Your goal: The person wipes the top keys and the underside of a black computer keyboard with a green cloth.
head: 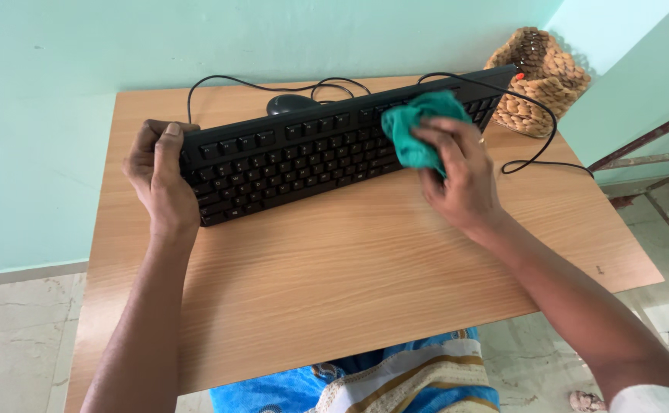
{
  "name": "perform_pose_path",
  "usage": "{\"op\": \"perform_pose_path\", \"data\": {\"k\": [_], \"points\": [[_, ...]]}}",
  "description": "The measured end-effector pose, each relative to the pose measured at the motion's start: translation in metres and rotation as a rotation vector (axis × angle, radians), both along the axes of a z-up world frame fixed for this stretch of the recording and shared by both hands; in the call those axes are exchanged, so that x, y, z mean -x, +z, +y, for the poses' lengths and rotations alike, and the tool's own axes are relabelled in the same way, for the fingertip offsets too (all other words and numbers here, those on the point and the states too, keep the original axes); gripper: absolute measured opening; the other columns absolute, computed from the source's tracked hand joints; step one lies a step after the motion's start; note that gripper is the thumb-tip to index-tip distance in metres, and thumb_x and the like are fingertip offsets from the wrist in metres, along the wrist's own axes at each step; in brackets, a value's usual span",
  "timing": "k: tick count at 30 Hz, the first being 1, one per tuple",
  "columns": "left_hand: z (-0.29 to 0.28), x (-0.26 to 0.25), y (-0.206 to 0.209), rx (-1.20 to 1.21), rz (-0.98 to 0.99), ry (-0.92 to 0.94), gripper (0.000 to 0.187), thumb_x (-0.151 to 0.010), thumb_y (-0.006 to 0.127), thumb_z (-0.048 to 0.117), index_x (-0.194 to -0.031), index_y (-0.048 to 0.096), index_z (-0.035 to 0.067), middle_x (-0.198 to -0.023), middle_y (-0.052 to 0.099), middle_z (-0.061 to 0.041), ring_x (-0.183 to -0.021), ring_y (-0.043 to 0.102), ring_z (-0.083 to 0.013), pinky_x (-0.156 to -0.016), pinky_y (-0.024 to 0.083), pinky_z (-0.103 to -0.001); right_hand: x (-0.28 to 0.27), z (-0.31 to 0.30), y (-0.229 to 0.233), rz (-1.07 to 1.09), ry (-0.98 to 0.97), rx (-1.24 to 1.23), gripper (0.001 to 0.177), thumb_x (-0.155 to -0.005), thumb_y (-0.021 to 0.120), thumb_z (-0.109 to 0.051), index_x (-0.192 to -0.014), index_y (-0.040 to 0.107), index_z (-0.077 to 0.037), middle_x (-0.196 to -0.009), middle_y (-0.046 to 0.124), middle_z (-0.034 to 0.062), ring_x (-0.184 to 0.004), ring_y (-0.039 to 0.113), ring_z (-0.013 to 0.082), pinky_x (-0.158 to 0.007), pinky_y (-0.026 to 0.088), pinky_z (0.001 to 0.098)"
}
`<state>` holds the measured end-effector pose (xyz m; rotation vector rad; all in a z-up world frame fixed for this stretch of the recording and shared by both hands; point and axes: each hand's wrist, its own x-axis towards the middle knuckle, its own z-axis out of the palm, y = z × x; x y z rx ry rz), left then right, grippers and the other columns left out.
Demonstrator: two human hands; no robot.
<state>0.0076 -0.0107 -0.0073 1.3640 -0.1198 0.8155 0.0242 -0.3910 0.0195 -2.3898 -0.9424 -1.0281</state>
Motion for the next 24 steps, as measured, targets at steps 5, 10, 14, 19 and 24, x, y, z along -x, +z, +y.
{"op": "perform_pose_path", "data": {"k": [5,10,14,19,24], "points": [[-0.001,0.001,-0.001,0.012,-0.008,-0.007,0.033,-0.105,0.055,0.027,-0.092,0.066,-0.001,-0.087,0.067,-0.006,-0.085,0.057,-0.0128,-0.085,0.046,-0.030,-0.003,0.068,0.025,-0.065,-0.044,0.088,0.068,-0.080,0.076,0.001,-0.145,0.054,-0.005,-0.141,0.054,0.0182,-0.127,0.058,0.0396,-0.100,0.059,0.0475],[0.002,0.002,-0.007,0.005,0.012,-0.036,0.051,-0.110,0.045,0.044,-0.100,0.067,-0.001,-0.090,0.065,-0.006,-0.086,0.058,-0.0134,-0.084,0.048,-0.032,0.013,0.159,0.015,-0.053,0.108,0.142,0.063,-0.087,0.072,0.006,-0.147,0.055,-0.003,-0.142,0.053,0.0227,-0.123,0.057,0.0421,-0.093,0.061,0.0425],[0.010,-0.004,-0.013,0.084,-0.067,-0.245,0.056,-0.113,0.039,0.051,-0.114,0.062,0.000,-0.101,0.063,-0.006,-0.095,0.057,-0.0148,-0.090,0.049,-0.034,0.032,0.213,0.013,-0.155,0.223,0.160,0.051,-0.092,0.069,0.001,-0.142,0.061,0.000,-0.144,0.053,0.0218,-0.120,0.058,0.0388,-0.100,0.060,0.0452],[0.017,0.000,-0.005,0.039,-0.076,-0.360,0.062,-0.109,0.032,0.055,-0.111,0.064,0.002,-0.105,0.068,-0.006,-0.101,0.062,-0.0137,-0.097,0.051,-0.031,0.035,0.225,-0.003,-0.210,0.299,0.233,0.043,-0.094,0.067,-0.005,-0.137,0.065,-0.004,-0.142,0.059,0.0176,-0.116,0.060,0.0309,-0.095,0.058,0.0422],[0.006,-0.002,-0.003,0.050,0.007,-0.212,0.035,-0.109,0.056,0.035,-0.104,0.064,0.001,-0.097,0.063,-0.003,-0.094,0.056,-0.0101,-0.089,0.047,-0.028,0.009,0.170,-0.016,-0.310,0.265,0.397,0.042,-0.097,0.072,-0.009,-0.138,0.065,-0.016,-0.143,0.060,0.0089,-0.124,0.060,0.0249,-0.096,0.056,0.0391]]}}
